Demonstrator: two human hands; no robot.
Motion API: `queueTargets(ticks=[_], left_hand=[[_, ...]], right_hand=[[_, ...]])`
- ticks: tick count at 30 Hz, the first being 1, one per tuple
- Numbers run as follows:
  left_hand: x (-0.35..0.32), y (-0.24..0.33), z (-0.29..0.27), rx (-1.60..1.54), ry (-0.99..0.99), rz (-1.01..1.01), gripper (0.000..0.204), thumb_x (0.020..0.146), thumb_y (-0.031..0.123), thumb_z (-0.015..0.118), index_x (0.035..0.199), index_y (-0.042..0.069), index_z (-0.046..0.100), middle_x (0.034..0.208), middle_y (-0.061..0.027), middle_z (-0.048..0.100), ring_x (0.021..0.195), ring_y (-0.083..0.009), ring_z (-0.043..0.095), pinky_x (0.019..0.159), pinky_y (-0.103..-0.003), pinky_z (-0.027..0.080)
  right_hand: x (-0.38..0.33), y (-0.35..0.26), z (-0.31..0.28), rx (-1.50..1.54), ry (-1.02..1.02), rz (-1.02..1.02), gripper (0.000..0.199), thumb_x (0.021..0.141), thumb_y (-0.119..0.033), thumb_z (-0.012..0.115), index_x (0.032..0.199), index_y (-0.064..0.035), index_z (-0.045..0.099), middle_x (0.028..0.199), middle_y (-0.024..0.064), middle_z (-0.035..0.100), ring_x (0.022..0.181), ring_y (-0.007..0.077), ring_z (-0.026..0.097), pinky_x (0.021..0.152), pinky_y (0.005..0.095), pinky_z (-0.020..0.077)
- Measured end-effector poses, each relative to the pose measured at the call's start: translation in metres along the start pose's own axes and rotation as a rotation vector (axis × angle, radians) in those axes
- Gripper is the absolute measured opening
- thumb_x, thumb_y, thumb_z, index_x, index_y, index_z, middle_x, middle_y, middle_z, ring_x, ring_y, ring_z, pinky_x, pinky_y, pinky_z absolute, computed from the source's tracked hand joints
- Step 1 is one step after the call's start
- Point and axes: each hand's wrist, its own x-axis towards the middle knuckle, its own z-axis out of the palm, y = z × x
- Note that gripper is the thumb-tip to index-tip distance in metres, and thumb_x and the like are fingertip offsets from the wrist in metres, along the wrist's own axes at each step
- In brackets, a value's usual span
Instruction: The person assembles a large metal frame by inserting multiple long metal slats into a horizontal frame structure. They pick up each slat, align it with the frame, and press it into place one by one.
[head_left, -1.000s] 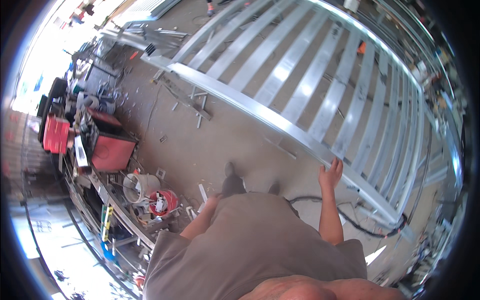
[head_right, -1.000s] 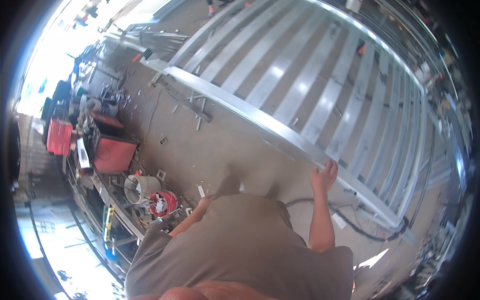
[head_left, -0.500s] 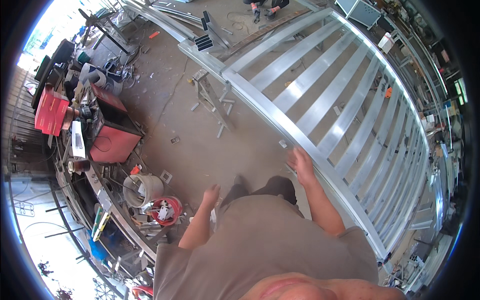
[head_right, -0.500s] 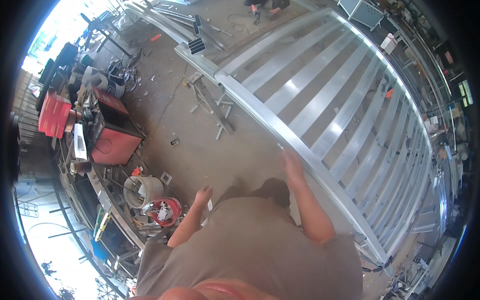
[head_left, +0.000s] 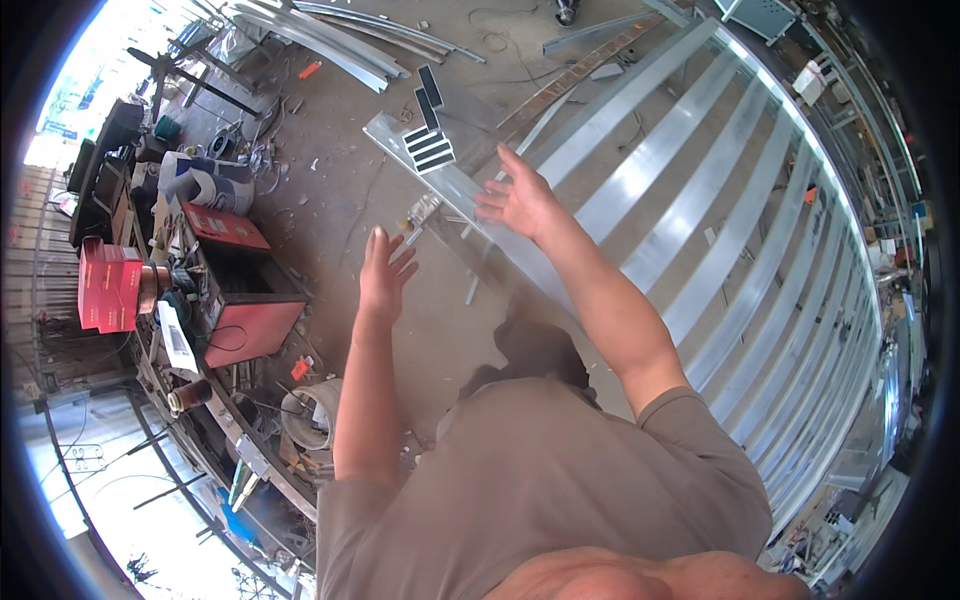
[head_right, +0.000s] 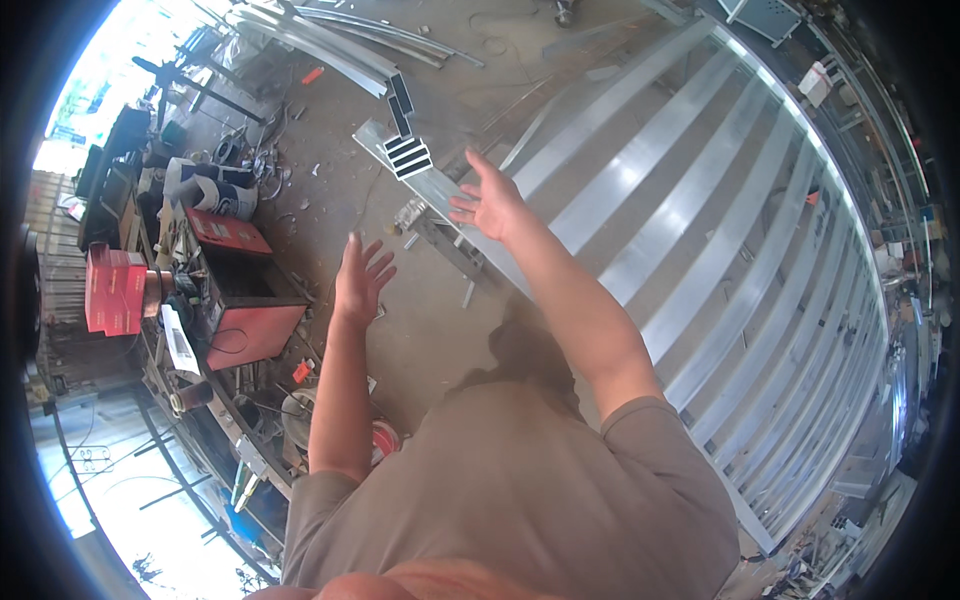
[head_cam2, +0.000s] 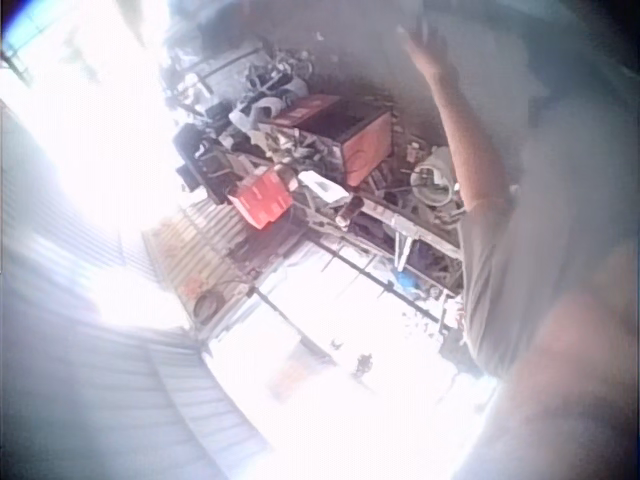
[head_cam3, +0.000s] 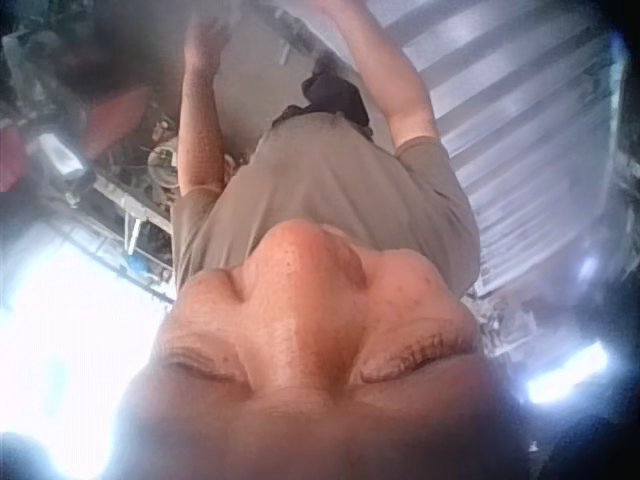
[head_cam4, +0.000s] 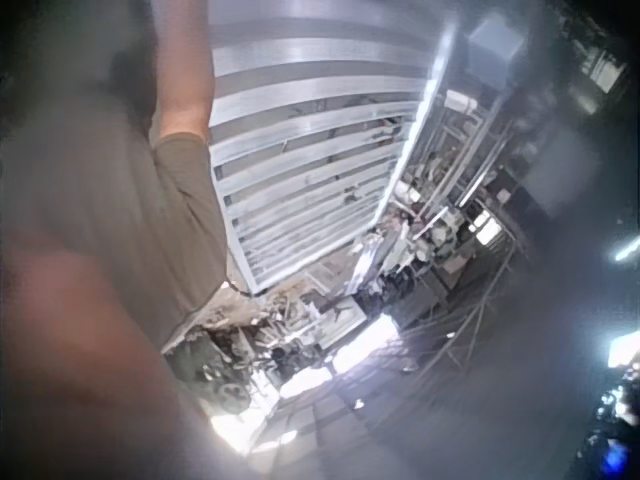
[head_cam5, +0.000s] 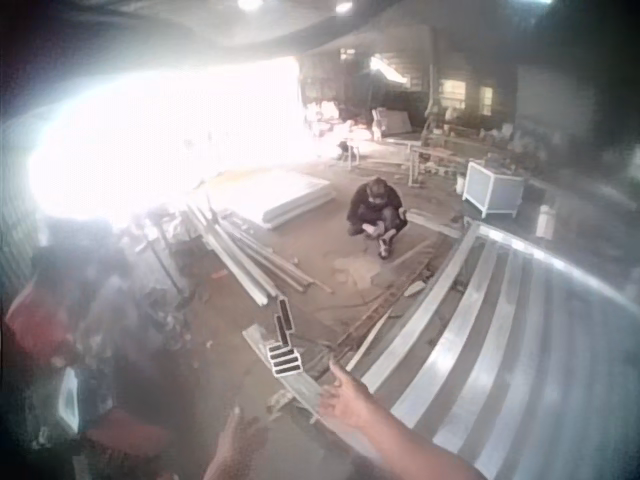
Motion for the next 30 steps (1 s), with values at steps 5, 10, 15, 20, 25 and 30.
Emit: queueTargets(ticks=[5, 10, 15, 20, 25, 30], left_hand=[[0.149, 0.054, 0.014, -0.163, -0.073, -0.353, 0.121, 0.096, 0.078, 0.059, 0.171, 0.004, 0.000, 0.173, -0.0322, 0.015, 0.152, -0.0563, 0.033, 0.119, -0.063, 0.038], [0.276, 0.062, 0.023, -0.288, -0.245, -0.678, 0.107, 0.097, 0.074, 0.059, 0.167, 0.002, 0.022, 0.166, -0.0270, 0.038, 0.148, -0.0494, 0.043, 0.118, -0.065, 0.037], [0.336, 0.039, 0.028, -0.305, -0.538, -0.788, 0.076, 0.101, 0.067, 0.058, 0.145, 0.006, 0.058, 0.141, -0.0171, 0.066, 0.130, -0.0375, 0.063, 0.114, -0.057, 0.046], [0.361, 0.048, 0.056, -0.330, -0.408, -0.880, 0.058, 0.105, 0.049, 0.059, 0.139, 0.003, 0.061, 0.128, -0.0176, 0.072, 0.114, -0.0347, 0.071, 0.104, -0.052, 0.056], [0.373, 0.072, 0.066, -0.251, -0.396, -0.825, 0.049, 0.106, 0.035, 0.061, 0.137, -0.002, 0.059, 0.121, -0.0179, 0.072, 0.108, -0.0337, 0.073, 0.096, -0.051, 0.060], [0.417, 0.085, 0.054, -0.286, -0.446, -0.838, 0.049, 0.103, 0.037, 0.065, 0.133, -0.001, 0.063, 0.121, -0.0169, 0.073, 0.108, -0.0330, 0.073, 0.095, -0.050, 0.060]], right_hand=[[0.080, -0.064, 0.047, -0.250, 0.118, 0.077, 0.120, 0.086, -0.076, 0.072, 0.173, -0.0220, 0.010, 0.172, 0.0272, 0.016, 0.152, 0.0570, 0.029, 0.117, 0.0735, 0.0321], [0.150, -0.095, 0.065, -0.249, 0.271, 0.243, 0.119, 0.084, -0.082, 0.067, 0.173, -0.0248, 0.012, 0.174, 0.0226, 0.015, 0.151, 0.0569, 0.029, 0.117, 0.0750, 0.0305], [0.203, -0.088, 0.066, -0.163, 0.198, 0.319, 0.105, 0.086, -0.080, 0.066, 0.165, -0.0173, 0.038, 0.162, 0.0198, 0.041, 0.139, 0.0453, 0.049, 0.110, 0.0684, 0.0429], [0.245, -0.084, 0.062, -0.050, 0.176, 0.249, 0.069, 0.102, -0.064, 0.056, 0.146, -0.0108, 0.061, 0.136, 0.0140, 0.068, 0.121, 0.0299, 0.068, 0.105, 0.0481, 0.0554], [0.268, -0.090, 0.060, -0.127, 0.237, 0.198, 0.074, 0.086, -0.054, 0.072, 0.141, -0.0047, 0.063, 0.132, 0.0178, 0.070, 0.117, 0.0320, 0.069, 0.102, 0.0486, 0.0554], [0.265, -0.094, 0.074, -0.213, 0.270, 0.337, 0.070, 0.084, -0.050, 0.075, 0.136, -0.0040, 0.065, 0.131, 0.0162, 0.070, 0.114, 0.0308, 0.069, 0.100, 0.0482, 0.0552]])
